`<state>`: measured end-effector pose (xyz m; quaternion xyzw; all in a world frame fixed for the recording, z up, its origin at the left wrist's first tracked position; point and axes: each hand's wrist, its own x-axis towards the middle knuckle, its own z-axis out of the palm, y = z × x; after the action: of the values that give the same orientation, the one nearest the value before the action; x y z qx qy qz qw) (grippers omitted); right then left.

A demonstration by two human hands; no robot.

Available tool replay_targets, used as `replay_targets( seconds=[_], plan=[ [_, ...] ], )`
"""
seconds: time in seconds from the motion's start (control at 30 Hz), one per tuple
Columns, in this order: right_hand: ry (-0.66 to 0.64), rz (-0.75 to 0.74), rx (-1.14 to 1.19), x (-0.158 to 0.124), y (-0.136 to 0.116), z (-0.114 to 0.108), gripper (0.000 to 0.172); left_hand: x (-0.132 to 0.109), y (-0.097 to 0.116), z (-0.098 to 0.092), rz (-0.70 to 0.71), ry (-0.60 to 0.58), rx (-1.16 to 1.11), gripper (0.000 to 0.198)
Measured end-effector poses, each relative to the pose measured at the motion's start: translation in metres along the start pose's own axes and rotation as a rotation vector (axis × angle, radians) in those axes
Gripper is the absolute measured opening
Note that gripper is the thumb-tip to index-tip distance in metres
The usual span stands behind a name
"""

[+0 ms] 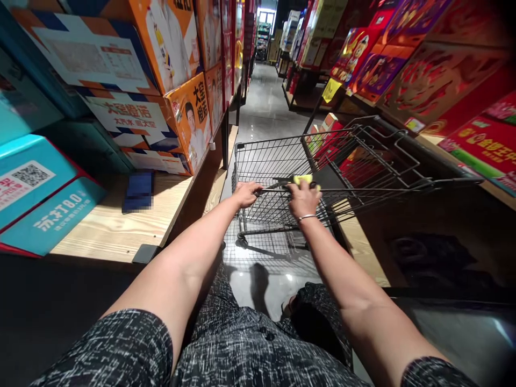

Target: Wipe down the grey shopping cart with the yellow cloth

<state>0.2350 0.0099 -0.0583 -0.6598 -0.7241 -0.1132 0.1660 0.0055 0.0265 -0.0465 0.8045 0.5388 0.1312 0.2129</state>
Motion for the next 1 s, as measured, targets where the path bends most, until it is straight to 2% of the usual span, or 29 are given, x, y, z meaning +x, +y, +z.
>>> replay_targets(
  seconds=[0.07,0.13,0.2,0.23,0.3,0.4,0.47,0.57,0.63,0.67,0.73,0.9,1.0],
  plan=[
    [-0.089,-0.132,0.003,-0.002,-0.044,-0.001,0.05,-0.002,-0.005,-0.001,-0.003,0.016,0.025,0.055],
    [-0.137,-0.185,-0.001,-0.004,-0.082,-0.004,0.05,-0.004,-0.011,-0.002,-0.009,0.033,0.066,0.054],
    [-0.181,-0.222,-0.01,-0.003,-0.1,-0.01,0.051,-0.006,-0.019,-0.004,-0.01,0.047,0.087,0.054],
    [-0.199,-0.242,-0.017,-0.001,-0.1,-0.012,0.051,-0.007,-0.023,-0.005,-0.01,0.051,0.084,0.055],
    [-0.209,-0.274,-0.033,0.001,-0.082,-0.017,0.053,-0.009,-0.031,-0.008,-0.009,0.058,0.065,0.057],
    [-0.151,-0.247,-0.06,0.0,-0.023,-0.022,0.055,-0.013,-0.042,-0.013,0.008,0.055,0.073,0.055],
    [-0.102,-0.173,-0.083,-0.004,0.026,-0.026,0.056,-0.017,-0.046,-0.017,0.024,0.034,0.11,0.053],
    [-0.037,0.027,-0.11,-0.01,0.089,-0.032,0.054,-0.024,-0.047,-0.021,0.02,-0.002,0.153,0.056],
    [0.018,0.143,-0.097,-0.012,0.107,-0.031,0.053,-0.027,-0.042,-0.021,0.004,-0.004,0.165,0.058],
    [0.046,0.168,-0.081,-0.014,0.107,-0.029,0.054,-0.028,-0.037,-0.019,0.003,0.006,0.17,0.06],
    [0.083,0.122,-0.043,-0.016,0.089,-0.02,0.057,-0.028,-0.025,-0.011,0.029,0.038,0.173,0.064],
    [0.101,-0.195,-0.015,-0.036,0.005,0.024,0.059,-0.024,0.0,0.012,0.091,0.088,0.089,0.07],
    [-0.003,-0.266,-0.035,-0.057,-0.02,0.06,0.054,-0.021,0.003,0.014,0.043,0.093,0.056,0.067]
  ],
)
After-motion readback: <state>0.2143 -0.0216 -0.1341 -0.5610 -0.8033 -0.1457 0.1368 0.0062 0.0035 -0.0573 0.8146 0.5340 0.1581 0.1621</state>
